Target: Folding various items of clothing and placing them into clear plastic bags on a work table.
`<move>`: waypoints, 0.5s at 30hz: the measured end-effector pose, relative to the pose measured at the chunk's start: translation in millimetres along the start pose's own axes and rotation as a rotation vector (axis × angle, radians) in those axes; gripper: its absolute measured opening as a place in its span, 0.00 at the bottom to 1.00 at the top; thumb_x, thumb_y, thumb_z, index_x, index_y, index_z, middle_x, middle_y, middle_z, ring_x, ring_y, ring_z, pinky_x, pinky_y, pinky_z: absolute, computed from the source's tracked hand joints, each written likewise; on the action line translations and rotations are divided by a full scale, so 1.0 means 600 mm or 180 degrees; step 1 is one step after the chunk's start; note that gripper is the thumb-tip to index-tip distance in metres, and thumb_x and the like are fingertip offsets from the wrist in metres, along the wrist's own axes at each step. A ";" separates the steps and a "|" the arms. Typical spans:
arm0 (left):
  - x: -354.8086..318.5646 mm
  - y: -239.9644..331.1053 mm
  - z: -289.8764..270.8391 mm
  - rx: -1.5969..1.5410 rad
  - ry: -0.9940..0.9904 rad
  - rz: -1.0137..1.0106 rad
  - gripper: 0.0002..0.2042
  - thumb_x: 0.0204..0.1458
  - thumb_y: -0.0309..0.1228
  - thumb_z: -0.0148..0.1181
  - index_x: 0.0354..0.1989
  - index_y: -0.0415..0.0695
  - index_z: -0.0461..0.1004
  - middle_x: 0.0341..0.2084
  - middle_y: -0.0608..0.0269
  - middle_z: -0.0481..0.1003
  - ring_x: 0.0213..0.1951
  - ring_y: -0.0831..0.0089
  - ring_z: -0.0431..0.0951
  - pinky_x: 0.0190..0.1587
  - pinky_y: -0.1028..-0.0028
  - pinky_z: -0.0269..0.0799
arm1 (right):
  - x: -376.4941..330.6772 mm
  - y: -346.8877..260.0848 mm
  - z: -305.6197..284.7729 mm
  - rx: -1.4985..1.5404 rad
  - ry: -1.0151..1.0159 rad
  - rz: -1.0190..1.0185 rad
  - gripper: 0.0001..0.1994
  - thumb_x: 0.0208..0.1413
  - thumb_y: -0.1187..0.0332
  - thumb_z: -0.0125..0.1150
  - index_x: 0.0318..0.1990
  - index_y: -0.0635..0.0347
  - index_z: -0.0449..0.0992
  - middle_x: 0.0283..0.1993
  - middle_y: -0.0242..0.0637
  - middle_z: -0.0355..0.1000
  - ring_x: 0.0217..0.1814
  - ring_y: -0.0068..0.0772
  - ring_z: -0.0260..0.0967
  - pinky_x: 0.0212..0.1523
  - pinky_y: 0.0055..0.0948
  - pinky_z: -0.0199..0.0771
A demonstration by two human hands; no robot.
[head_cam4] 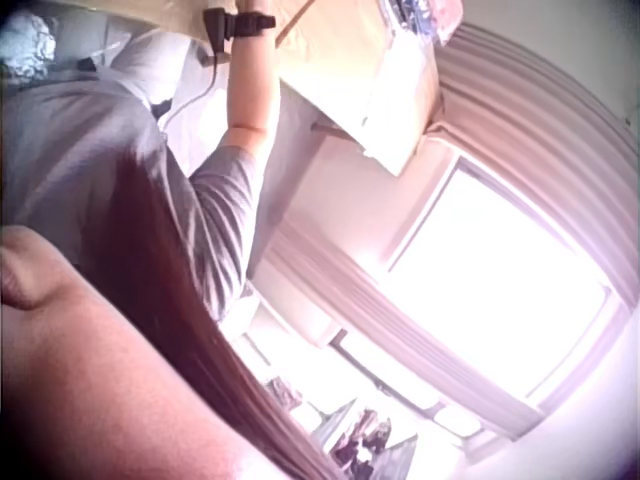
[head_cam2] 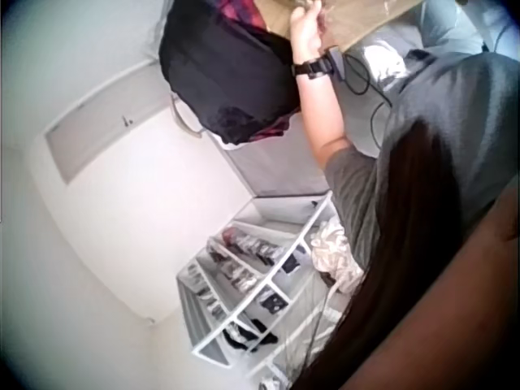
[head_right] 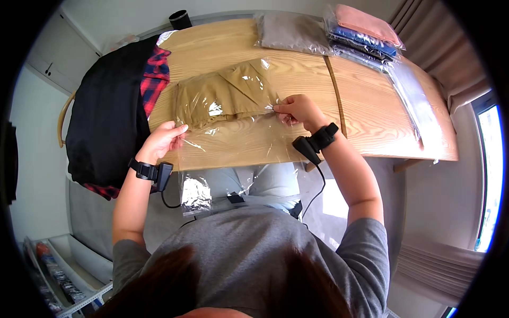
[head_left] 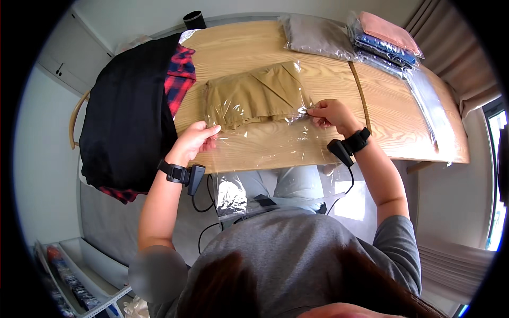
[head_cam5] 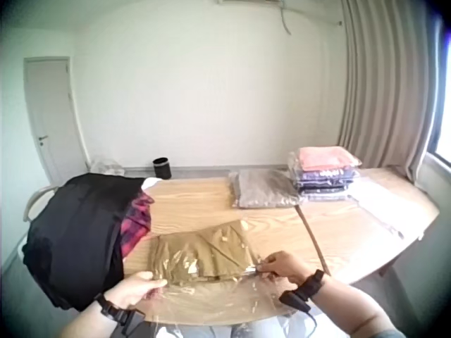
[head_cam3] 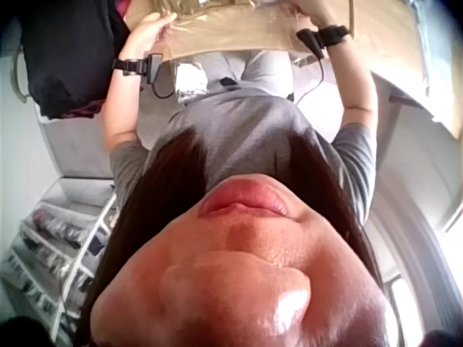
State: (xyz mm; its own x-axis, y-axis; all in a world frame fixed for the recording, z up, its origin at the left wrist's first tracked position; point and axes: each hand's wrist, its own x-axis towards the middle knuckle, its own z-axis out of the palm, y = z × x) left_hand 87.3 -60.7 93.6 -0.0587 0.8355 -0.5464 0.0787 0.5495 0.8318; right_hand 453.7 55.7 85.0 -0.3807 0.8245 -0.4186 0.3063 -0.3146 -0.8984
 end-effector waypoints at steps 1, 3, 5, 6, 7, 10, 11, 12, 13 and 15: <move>0.009 -0.003 0.002 0.0156 -0.0017 0.0099 0.12 0.53 0.39 0.60 0.29 0.44 0.68 0.21 0.70 0.71 0.20 0.82 0.71 0.21 0.83 0.65 | -0.017 0.005 0.002 -0.0083 0.0155 -0.0081 0.09 0.52 0.68 0.63 0.25 0.62 0.72 0.20 0.30 0.70 0.17 0.17 0.63 0.19 0.17 0.59; 0.021 -0.003 0.016 0.0315 -0.0051 0.0168 0.12 0.54 0.39 0.59 0.28 0.45 0.67 0.20 0.72 0.70 0.19 0.85 0.69 0.18 0.84 0.60 | -0.045 0.021 0.000 0.0054 0.0390 -0.0094 0.09 0.52 0.68 0.63 0.25 0.61 0.72 0.19 0.29 0.69 0.17 0.17 0.62 0.18 0.17 0.58; 0.030 0.003 0.042 0.0496 -0.0009 0.0462 0.13 0.53 0.39 0.60 0.27 0.43 0.66 0.20 0.69 0.71 0.16 0.85 0.63 0.17 0.82 0.59 | -0.068 0.031 -0.007 0.0316 0.0823 -0.0083 0.09 0.53 0.67 0.62 0.26 0.60 0.72 0.18 0.26 0.66 0.15 0.15 0.58 0.18 0.16 0.56; 0.034 0.004 0.052 0.0513 -0.0047 0.0432 0.13 0.53 0.39 0.60 0.27 0.43 0.66 0.20 0.69 0.71 0.16 0.85 0.63 0.17 0.82 0.59 | -0.073 0.054 -0.025 0.0544 0.0683 -0.0290 0.08 0.55 0.66 0.60 0.29 0.60 0.73 0.18 0.25 0.66 0.16 0.14 0.58 0.17 0.16 0.56; 0.038 0.002 0.060 0.0563 -0.0047 0.0612 0.14 0.53 0.40 0.60 0.27 0.43 0.66 0.19 0.69 0.70 0.15 0.85 0.63 0.17 0.82 0.58 | -0.079 0.071 -0.036 0.0888 0.0704 -0.0308 0.08 0.57 0.65 0.58 0.30 0.60 0.73 0.19 0.25 0.66 0.17 0.14 0.59 0.18 0.16 0.57; 0.014 0.014 0.063 0.0691 -0.0116 0.0597 0.17 0.54 0.44 0.58 0.30 0.40 0.67 0.18 0.68 0.69 0.14 0.84 0.62 0.15 0.82 0.58 | -0.122 0.089 -0.050 0.0860 0.0811 -0.0348 0.09 0.59 0.66 0.54 0.40 0.62 0.73 0.22 0.27 0.68 0.23 0.15 0.63 0.26 0.13 0.63; 0.003 0.013 0.055 0.0574 -0.0107 0.0563 0.18 0.55 0.45 0.56 0.33 0.39 0.67 0.19 0.66 0.69 0.13 0.84 0.62 0.14 0.82 0.57 | -0.134 0.101 -0.049 0.0562 0.0996 -0.0588 0.09 0.59 0.67 0.54 0.43 0.62 0.72 0.24 0.27 0.69 0.25 0.15 0.65 0.28 0.13 0.64; -0.006 0.014 0.046 0.0475 -0.0120 0.0542 0.19 0.57 0.45 0.54 0.36 0.37 0.67 0.20 0.65 0.69 0.12 0.83 0.62 0.14 0.82 0.56 | -0.145 0.117 -0.050 0.0270 0.1206 -0.0830 0.11 0.58 0.69 0.55 0.47 0.62 0.71 0.25 0.27 0.70 0.27 0.15 0.66 0.30 0.14 0.65; -0.007 0.004 0.024 0.0459 -0.0087 0.0616 0.18 0.57 0.37 0.55 0.49 0.37 0.67 0.32 0.60 0.72 0.24 0.77 0.73 0.24 0.81 0.66 | -0.152 0.128 -0.054 -0.0254 0.1284 -0.1003 0.17 0.54 0.74 0.57 0.52 0.59 0.69 0.39 0.35 0.73 0.42 0.26 0.71 0.42 0.21 0.70; -0.023 -0.022 0.022 0.1665 0.0502 0.1910 0.18 0.54 0.31 0.56 0.52 0.40 0.66 0.40 0.58 0.70 0.35 0.72 0.73 0.34 0.77 0.68 | -0.159 0.122 -0.035 -0.1232 0.1667 -0.1717 0.20 0.51 0.76 0.58 0.54 0.55 0.68 0.47 0.38 0.70 0.50 0.32 0.67 0.48 0.26 0.68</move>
State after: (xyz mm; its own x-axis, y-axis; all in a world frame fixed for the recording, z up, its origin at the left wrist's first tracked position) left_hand 100.2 -79.6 89.0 0.0048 0.9995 0.0310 0.5941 -0.0278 0.8039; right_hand 530.6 -36.1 62.0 -0.1363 0.9570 0.2561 0.5122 0.2893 -0.8087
